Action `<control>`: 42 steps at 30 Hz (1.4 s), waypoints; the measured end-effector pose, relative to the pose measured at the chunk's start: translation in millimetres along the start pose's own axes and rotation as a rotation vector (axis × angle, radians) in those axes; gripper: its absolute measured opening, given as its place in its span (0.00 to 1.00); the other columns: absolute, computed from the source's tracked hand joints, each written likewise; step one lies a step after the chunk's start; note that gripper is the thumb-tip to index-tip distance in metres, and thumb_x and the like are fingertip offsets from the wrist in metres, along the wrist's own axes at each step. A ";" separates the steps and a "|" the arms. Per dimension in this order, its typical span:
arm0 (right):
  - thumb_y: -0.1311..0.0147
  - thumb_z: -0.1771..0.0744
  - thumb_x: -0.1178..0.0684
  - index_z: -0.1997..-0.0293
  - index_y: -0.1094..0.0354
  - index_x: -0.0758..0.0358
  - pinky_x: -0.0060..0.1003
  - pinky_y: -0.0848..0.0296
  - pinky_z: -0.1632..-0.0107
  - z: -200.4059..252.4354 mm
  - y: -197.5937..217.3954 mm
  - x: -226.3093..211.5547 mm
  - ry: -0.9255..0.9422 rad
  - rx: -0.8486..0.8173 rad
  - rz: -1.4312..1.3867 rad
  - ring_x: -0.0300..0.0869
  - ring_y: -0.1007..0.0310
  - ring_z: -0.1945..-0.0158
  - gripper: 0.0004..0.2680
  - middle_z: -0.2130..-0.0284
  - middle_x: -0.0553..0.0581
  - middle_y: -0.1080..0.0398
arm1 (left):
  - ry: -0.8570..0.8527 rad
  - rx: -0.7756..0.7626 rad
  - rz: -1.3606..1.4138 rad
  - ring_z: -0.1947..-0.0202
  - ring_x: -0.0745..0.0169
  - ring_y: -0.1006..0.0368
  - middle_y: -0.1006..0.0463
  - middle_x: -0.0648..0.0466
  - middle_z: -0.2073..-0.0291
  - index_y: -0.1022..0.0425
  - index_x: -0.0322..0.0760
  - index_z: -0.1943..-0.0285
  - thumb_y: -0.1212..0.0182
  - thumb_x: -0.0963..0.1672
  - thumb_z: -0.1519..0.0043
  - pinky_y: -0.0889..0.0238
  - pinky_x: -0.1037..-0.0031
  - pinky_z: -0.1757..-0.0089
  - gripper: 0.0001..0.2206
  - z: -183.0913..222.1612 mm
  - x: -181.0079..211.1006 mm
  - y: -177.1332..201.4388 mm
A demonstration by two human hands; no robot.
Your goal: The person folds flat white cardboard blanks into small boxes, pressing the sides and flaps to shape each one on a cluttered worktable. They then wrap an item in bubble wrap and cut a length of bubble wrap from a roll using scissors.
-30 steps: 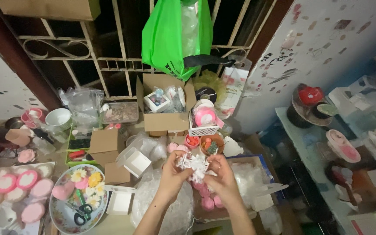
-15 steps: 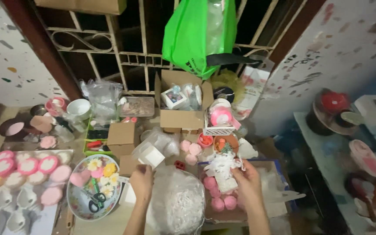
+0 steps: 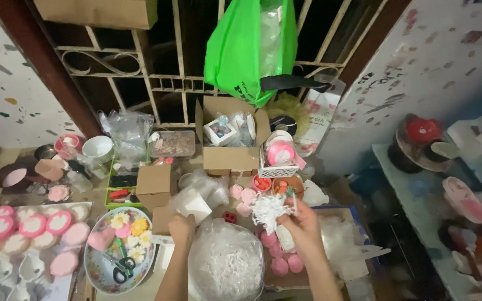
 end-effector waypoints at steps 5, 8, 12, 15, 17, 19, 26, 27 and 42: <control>0.42 0.35 0.65 0.51 0.26 0.72 0.33 0.25 0.51 -4.3 -20.1 -21.9 0.081 -0.072 -0.050 0.37 0.24 0.56 0.09 0.60 0.54 0.22 | 0.030 -0.092 0.079 0.64 0.35 0.18 0.18 0.30 0.70 0.20 0.19 0.62 0.40 0.48 0.42 0.27 0.57 0.52 0.19 45.3 87.4 54.6; 0.42 0.37 0.66 0.51 0.25 0.68 0.32 0.27 0.49 -8.4 -31.7 -39.9 0.135 -0.010 0.022 0.36 0.25 0.55 0.11 0.58 0.54 0.23 | -0.106 -0.016 0.214 0.64 0.35 0.20 0.20 0.35 0.68 0.38 0.25 0.40 0.37 0.44 0.45 0.28 0.54 0.58 0.26 95.2 163.0 94.6; 0.38 0.40 0.64 0.55 0.24 0.70 0.37 0.26 0.47 -15.0 -30.3 -25.5 0.173 0.019 0.171 0.41 0.28 0.46 0.11 0.46 0.53 0.29 | -0.308 -0.114 0.343 0.64 0.40 0.20 0.19 0.36 0.67 0.41 0.33 0.31 0.38 0.43 0.43 0.29 0.56 0.58 0.29 149.8 217.6 96.6; 0.36 0.40 0.63 0.58 0.24 0.71 0.41 0.29 0.46 -8.1 -24.6 -25.8 0.290 0.047 0.462 0.49 0.26 0.47 0.10 0.51 0.62 0.25 | -0.423 -0.255 0.547 0.64 0.46 0.19 0.20 0.41 0.57 0.47 0.37 0.26 0.41 0.41 0.41 0.28 0.61 0.63 0.32 174.9 236.2 86.7; 0.36 0.41 0.62 0.60 0.25 0.72 0.43 0.29 0.44 1.2 -26.1 -38.6 0.458 0.077 0.624 0.52 0.25 0.46 0.09 0.50 0.63 0.25 | -0.418 -0.368 0.665 0.65 0.49 0.20 0.22 0.45 0.49 0.52 0.41 0.23 0.43 0.39 0.41 0.27 0.64 0.67 0.35 187.8 250.8 90.6; 0.37 0.43 0.63 0.64 0.27 0.71 0.41 0.28 0.45 5.2 -17.0 -35.0 0.411 0.208 0.801 0.55 0.25 0.48 0.08 0.53 0.64 0.25 | -0.143 -0.753 0.806 0.69 0.56 0.21 0.28 0.51 0.42 0.62 0.52 0.19 0.50 0.36 0.45 0.27 0.69 0.77 0.42 204.9 258.1 79.6; 0.42 0.41 0.65 0.57 0.31 0.63 0.40 0.25 0.48 28.8 7.2 -19.8 0.036 0.169 0.178 0.49 0.24 0.44 0.11 0.54 0.63 0.24 | -0.131 -0.770 0.857 0.64 0.58 0.20 0.25 0.44 0.46 0.51 0.48 0.25 0.48 0.36 0.43 0.23 0.72 0.75 0.34 202.6 240.8 38.9; 0.41 0.40 0.65 0.57 0.27 0.66 0.40 0.27 0.45 32.6 15.9 -19.3 0.172 0.209 0.279 0.49 0.25 0.41 0.09 0.49 0.65 0.25 | -0.263 -0.661 0.853 0.59 0.56 0.21 0.24 0.43 0.46 0.49 0.45 0.27 0.46 0.35 0.43 0.25 0.71 0.69 0.33 196.6 235.4 34.2; 0.40 0.41 0.62 0.50 0.27 0.69 0.43 0.24 0.47 64.6 4.9 -47.6 0.301 0.272 0.797 0.59 0.24 0.46 0.15 0.45 0.69 0.27 | -0.612 -0.502 0.640 0.65 0.53 0.27 0.21 0.44 0.60 0.32 0.37 0.42 0.40 0.36 0.49 0.33 0.67 0.62 0.23 222.7 277.0 72.3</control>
Point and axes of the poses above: each hand's wrist, its own z-axis away from the middle knuckle, its own y-axis out of the back of the hand, x = y × z, the point moved 7 cm from there along -z, towards the middle knuckle
